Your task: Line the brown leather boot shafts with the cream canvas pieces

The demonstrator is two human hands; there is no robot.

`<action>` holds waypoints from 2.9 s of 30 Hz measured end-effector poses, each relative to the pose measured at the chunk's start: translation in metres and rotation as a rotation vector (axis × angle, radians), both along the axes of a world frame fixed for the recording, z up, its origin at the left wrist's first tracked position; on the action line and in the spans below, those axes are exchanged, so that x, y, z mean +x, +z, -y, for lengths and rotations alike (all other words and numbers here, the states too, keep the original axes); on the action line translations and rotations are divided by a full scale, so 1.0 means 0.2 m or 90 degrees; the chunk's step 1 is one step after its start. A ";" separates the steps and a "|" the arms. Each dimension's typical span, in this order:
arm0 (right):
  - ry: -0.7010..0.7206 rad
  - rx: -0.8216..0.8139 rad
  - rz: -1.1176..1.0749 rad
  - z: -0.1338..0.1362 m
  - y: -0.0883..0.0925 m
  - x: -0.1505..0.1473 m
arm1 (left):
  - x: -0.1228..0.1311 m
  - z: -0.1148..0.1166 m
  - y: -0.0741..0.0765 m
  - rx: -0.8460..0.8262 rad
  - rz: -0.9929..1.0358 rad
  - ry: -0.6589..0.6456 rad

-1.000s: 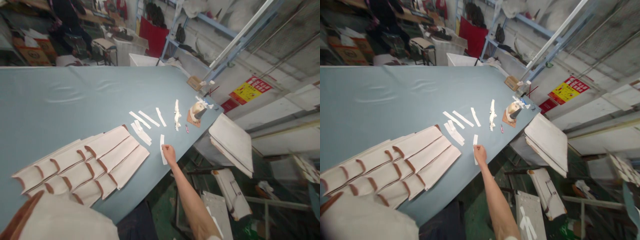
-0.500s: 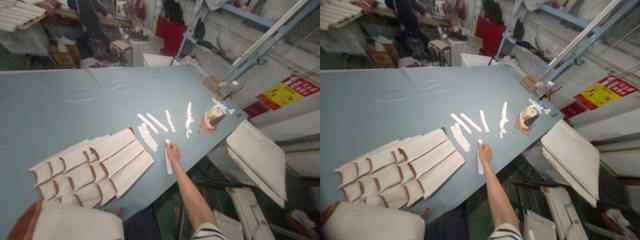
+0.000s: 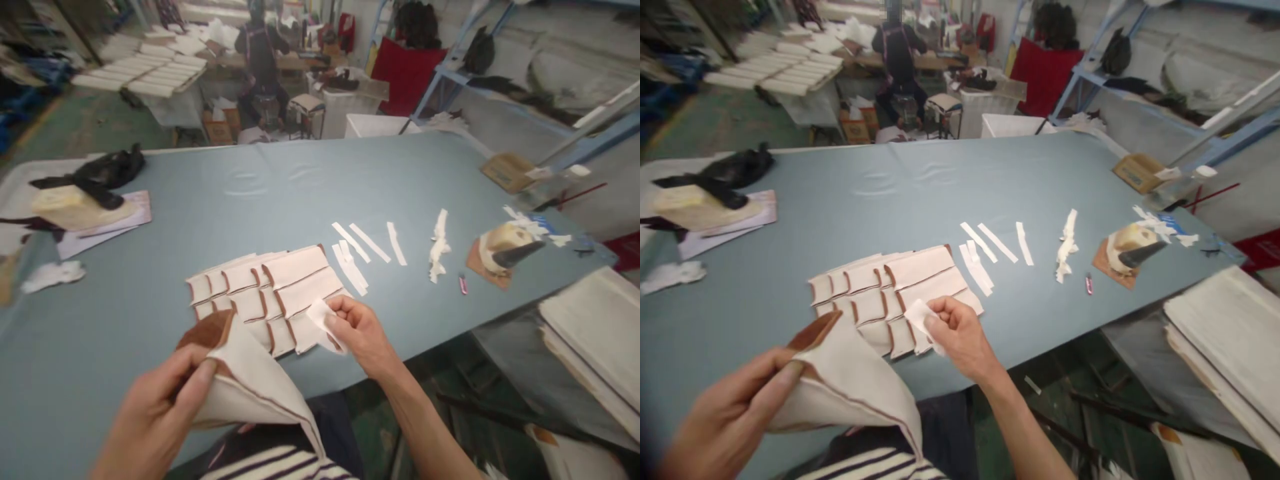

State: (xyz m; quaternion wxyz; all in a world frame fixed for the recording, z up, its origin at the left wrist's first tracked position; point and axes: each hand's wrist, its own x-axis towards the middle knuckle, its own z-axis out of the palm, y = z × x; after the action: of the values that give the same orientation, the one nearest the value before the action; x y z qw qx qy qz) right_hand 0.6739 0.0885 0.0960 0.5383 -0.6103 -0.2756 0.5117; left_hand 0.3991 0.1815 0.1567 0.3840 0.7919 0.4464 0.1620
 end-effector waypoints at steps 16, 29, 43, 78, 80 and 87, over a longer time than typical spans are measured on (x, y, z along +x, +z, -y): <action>0.241 0.015 0.156 -0.14 0.43 -0.84 | -0.36 0.02 0.10 -0.118 0.251 0.086; 0.159 0.096 0.397 -0.15 0.38 -0.96 | -0.46 0.03 0.12 -0.093 0.215 0.091; 0.201 0.095 0.225 -0.16 0.40 -0.88 | -0.42 -0.01 0.10 -0.092 0.238 -0.025; 0.365 -0.002 0.129 -0.26 0.35 -0.77 | -0.40 -0.11 0.06 -0.261 0.205 -0.067; 0.373 -0.013 0.162 -0.27 0.36 -0.76 | -0.40 -0.11 0.06 -0.258 0.200 -0.068; 0.431 -0.024 0.051 -0.33 0.39 -0.73 | -0.37 -0.13 0.08 -0.272 0.213 -0.080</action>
State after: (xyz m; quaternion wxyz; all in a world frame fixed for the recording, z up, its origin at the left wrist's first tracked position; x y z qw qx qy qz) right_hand 0.5283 0.1553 0.1735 0.3151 -0.5138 -0.4738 0.6421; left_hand 0.3251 0.2072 0.1723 0.6200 0.6813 0.3511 0.1682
